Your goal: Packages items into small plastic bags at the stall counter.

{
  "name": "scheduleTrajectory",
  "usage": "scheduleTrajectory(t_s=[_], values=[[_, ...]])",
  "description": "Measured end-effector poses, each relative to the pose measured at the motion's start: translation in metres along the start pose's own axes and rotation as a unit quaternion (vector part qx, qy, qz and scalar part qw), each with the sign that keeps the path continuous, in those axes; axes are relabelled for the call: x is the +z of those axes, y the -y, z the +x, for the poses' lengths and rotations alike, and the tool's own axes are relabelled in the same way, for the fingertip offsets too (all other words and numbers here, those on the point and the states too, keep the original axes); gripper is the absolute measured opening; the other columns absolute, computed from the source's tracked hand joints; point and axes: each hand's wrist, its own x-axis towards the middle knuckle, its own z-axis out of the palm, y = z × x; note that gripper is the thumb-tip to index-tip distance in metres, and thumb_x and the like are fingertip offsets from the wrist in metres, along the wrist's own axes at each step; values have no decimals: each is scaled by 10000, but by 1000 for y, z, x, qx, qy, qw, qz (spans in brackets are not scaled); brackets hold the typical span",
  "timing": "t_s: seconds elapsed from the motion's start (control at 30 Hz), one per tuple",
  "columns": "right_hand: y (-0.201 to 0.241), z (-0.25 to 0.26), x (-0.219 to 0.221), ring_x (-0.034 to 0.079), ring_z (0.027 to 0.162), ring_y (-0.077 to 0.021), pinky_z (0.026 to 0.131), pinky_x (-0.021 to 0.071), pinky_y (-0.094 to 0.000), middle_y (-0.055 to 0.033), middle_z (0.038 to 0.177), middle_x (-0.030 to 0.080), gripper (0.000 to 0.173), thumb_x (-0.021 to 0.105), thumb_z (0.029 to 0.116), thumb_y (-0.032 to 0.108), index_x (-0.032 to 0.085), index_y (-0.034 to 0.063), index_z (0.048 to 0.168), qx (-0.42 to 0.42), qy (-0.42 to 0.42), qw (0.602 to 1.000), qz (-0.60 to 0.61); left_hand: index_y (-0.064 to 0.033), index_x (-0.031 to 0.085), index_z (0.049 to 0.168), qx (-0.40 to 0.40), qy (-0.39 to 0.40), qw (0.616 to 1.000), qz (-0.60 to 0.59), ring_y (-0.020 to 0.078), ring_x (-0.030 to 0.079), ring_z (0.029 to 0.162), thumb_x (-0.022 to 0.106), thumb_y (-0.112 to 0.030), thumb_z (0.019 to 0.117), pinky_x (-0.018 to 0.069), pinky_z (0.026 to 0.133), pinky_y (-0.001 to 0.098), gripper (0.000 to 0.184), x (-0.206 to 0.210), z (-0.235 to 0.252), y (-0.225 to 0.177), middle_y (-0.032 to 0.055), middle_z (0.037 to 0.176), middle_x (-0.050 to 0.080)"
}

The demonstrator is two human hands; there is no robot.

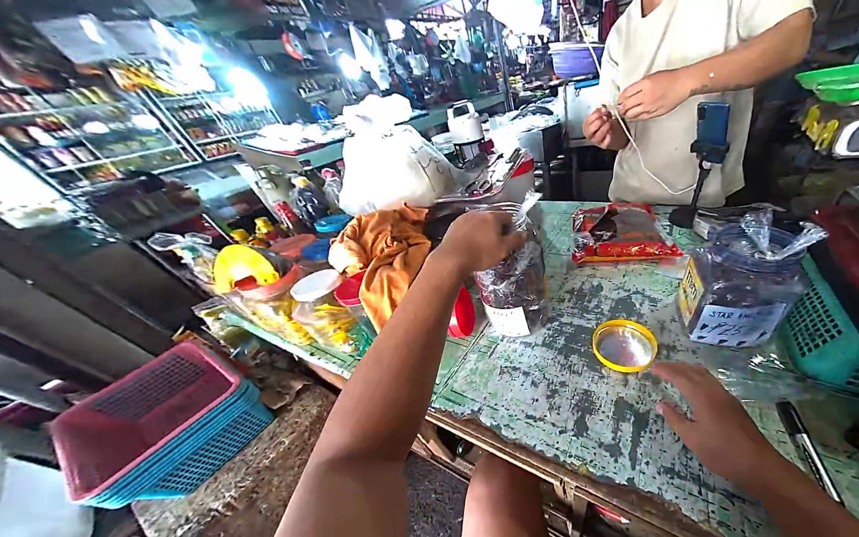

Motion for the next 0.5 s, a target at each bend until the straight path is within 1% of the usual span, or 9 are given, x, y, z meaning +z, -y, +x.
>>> scheduleTrajectory(t_s=[0.07, 0.13, 0.17, 0.23, 0.3, 0.37, 0.4, 0.43, 0.5], values=[[-2, 0, 0, 536, 1358, -287, 1109, 465, -507, -52, 1408, 624, 440, 694, 939, 231, 646, 144, 1368, -8, -21, 1000, -13, -49, 713, 1160, -16, 57, 998, 35, 409, 642, 1168, 504, -499, 1044, 460, 995, 679, 509, -13, 10, -12, 208, 1194, 694], [-3, 0, -1, 567, 1322, -299, 1086, 483, -511, -68, 1364, 653, 404, 697, 929, 221, 674, 128, 1322, -20, -48, 998, -29, -24, 705, 1163, -8, 80, 997, 7, 418, 638, 1164, 491, -474, 1061, 457, 999, 684, 508, -25, 14, -13, 237, 1168, 688], [-2, 1, -4, 573, 1314, -310, 1079, 486, -517, -79, 1355, 657, 393, 700, 929, 203, 677, 117, 1311, -22, -50, 998, -39, -22, 706, 1180, 2, 56, 998, -40, 404, 639, 1166, 494, -433, 1073, 455, 1015, 664, 475, -30, 11, -9, 235, 1176, 687], [2, 5, -5, 577, 1310, -327, 1075, 489, -528, -95, 1360, 654, 389, 701, 926, 160, 677, 103, 1310, -29, -46, 996, -64, -58, 708, 1253, 9, -36, 992, -121, 342, 633, 1231, 528, -349, 1070, 458, 1078, 594, 387, -33, 3, 4, 187, 1276, 680], [7, 16, -1, 570, 1320, -340, 1062, 495, -536, -99, 1386, 640, 406, 689, 930, 154, 665, 100, 1332, -39, -37, 995, -90, -55, 735, 1166, 25, -101, 986, -131, 304, 642, 1202, 567, -302, 1042, 488, 1049, 557, 324, -30, -4, 14, 150, 1269, 678], [10, 30, 1, 542, 1344, -363, 1068, 476, -564, -124, 1414, 614, 407, 679, 949, 169, 650, 85, 1346, -38, 7, 993, -112, -58, 751, 1107, 49, -82, 991, -98, 298, 647, 1191, 571, -325, 1038, 498, 1043, 560, 329, -13, -7, 15, 135, 1252, 685], [10, 38, 3, 538, 1342, -372, 1074, 467, -576, -135, 1397, 621, 375, 682, 956, 175, 665, 81, 1319, -36, 32, 991, -123, -66, 745, 1153, 56, -56, 994, -73, 301, 624, 1243, 559, -349, 1048, 474, 1077, 560, 355, -6, -7, 15, 132, 1307, 669], [9, 46, 7, 554, 1315, -373, 1061, 474, -577, -136, 1336, 651, 303, 686, 954, 169, 700, 83, 1245, -36, 52, 989, -135, -77, 737, 1193, 60, -36, 996, -53, 301, 605, 1280, 539, -374, 1056, 456, 1097, 560, 382, -3, -6, 14, 126, 1344, 656], [10, 59, 14, 604, 1229, -366, 1021, 500, -555, -134, 1181, 704, 157, 670, 955, 147, 736, 79, 1081, -35, 79, 983, -163, -95, 724, 1226, 63, -6, 997, -45, 297, 602, 1286, 514, -425, 1058, 451, 1093, 569, 426, -9, -4, 15, 114, 1346, 660]])
